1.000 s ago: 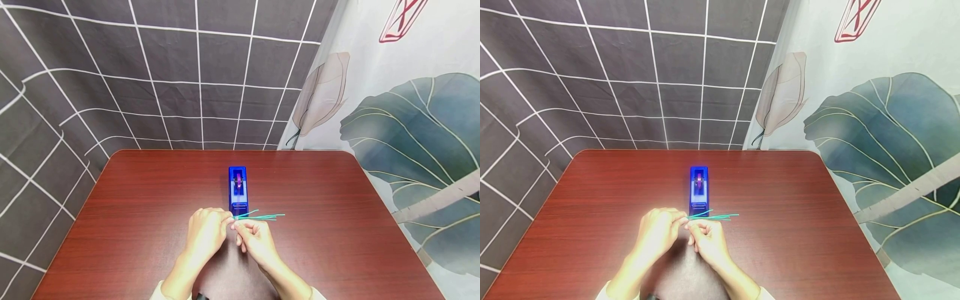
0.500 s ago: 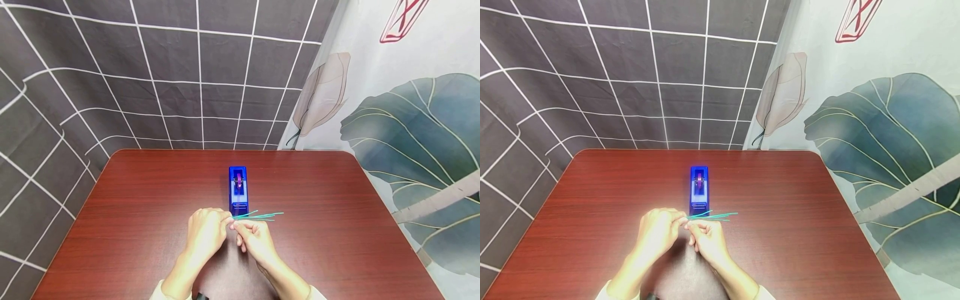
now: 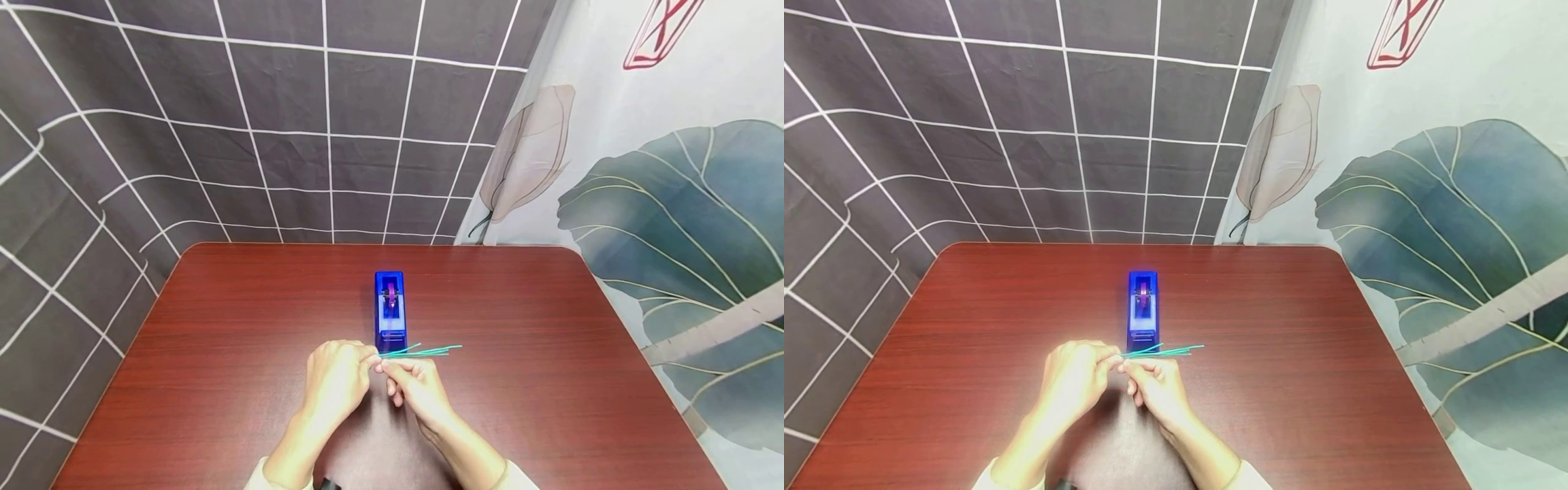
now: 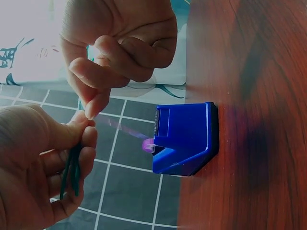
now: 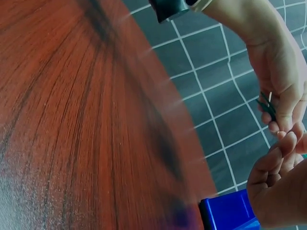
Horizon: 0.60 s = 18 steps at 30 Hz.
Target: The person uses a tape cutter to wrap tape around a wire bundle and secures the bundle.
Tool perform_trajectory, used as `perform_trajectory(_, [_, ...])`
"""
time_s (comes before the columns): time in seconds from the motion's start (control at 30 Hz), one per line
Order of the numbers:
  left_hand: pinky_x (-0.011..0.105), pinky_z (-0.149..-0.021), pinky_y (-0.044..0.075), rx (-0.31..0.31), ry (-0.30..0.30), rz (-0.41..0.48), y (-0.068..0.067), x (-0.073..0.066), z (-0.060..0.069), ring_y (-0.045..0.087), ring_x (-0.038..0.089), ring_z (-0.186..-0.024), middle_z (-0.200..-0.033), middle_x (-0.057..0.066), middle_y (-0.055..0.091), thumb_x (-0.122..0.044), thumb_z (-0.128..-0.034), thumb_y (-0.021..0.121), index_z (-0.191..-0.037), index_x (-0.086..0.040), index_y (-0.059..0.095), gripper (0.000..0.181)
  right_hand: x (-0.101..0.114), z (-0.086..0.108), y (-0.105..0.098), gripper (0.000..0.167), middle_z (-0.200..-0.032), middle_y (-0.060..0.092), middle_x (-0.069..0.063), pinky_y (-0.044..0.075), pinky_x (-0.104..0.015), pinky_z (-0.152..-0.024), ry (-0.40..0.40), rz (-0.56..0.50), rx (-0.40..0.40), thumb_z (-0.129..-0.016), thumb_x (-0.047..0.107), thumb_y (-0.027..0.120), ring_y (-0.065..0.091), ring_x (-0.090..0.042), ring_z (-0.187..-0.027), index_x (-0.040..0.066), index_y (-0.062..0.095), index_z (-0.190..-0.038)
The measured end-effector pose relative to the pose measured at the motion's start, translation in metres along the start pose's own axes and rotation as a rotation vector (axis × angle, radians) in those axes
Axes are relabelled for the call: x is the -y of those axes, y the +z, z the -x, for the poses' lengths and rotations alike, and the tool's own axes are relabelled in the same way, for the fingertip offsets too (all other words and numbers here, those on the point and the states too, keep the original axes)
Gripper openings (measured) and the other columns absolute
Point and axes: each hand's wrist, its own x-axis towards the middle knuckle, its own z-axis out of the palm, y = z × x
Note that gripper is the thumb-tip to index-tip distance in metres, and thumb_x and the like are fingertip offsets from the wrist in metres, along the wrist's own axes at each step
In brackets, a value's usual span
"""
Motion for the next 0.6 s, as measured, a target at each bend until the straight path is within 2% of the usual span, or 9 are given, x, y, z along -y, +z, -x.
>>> perform_trajectory(0.17, [0.034, -0.052, 0.048, 0.022, -0.008, 0.006, -0.0004, -0.0004, -0.0002, 0.067, 0.018, -0.064, -0.072, -0.011, 0.070, -0.014, -0.0793, 0.082, -0.078, -0.022, 0.079, 0.009, 0.0000, -0.0005, -0.0007, 0.031, -0.059, 0.055, 0.004, 0.039, -0.017, -0.049, 0.005, -0.002, -0.019, -0.097, 0.007, 0.062, 0.046, -0.003, -0.047, -0.023, 0.064, -0.104])
perform_trajectory(0.33, [0.033, -0.051, 0.047, 0.007, 0.003, 0.006, -0.0014, -0.0013, -0.0012, 0.066, 0.019, -0.062, -0.070, -0.010, 0.069, -0.015, -0.0797, 0.083, -0.080, -0.022, 0.080, 0.007, 0.0016, -0.0011, 0.0002, 0.027, -0.057, 0.055, 0.004, 0.038, -0.017, -0.048, 0.014, 0.019, -0.061, -0.097, 0.005, 0.063, 0.045, -0.003, -0.045, -0.021, 0.065, -0.103])
perform_trajectory(0.53, [0.033, -0.050, 0.045, 0.012, -0.002, 0.007, -0.0010, -0.0012, -0.0012, 0.063, 0.019, -0.059, -0.066, -0.011, 0.066, -0.017, -0.0805, 0.083, -0.076, -0.023, 0.078, 0.009, 0.0030, -0.0019, 0.0001, 0.016, -0.055, 0.055, 0.003, 0.038, -0.016, -0.045, 0.089, -0.054, -0.141, -0.093, 0.003, 0.067, 0.045, -0.003, -0.042, -0.012, 0.070, -0.095])
perform_trajectory(0.6, [0.033, -0.051, 0.046, 0.011, -0.003, 0.005, -0.0009, -0.0010, -0.0013, 0.064, 0.020, -0.060, -0.067, -0.011, 0.067, -0.017, -0.0805, 0.083, -0.076, -0.022, 0.078, 0.009, 0.0036, -0.0017, -0.0011, 0.015, -0.055, 0.054, 0.004, 0.038, -0.016, -0.045, 0.101, -0.074, -0.128, -0.093, 0.004, 0.067, 0.045, -0.003, -0.041, -0.010, 0.070, -0.093])
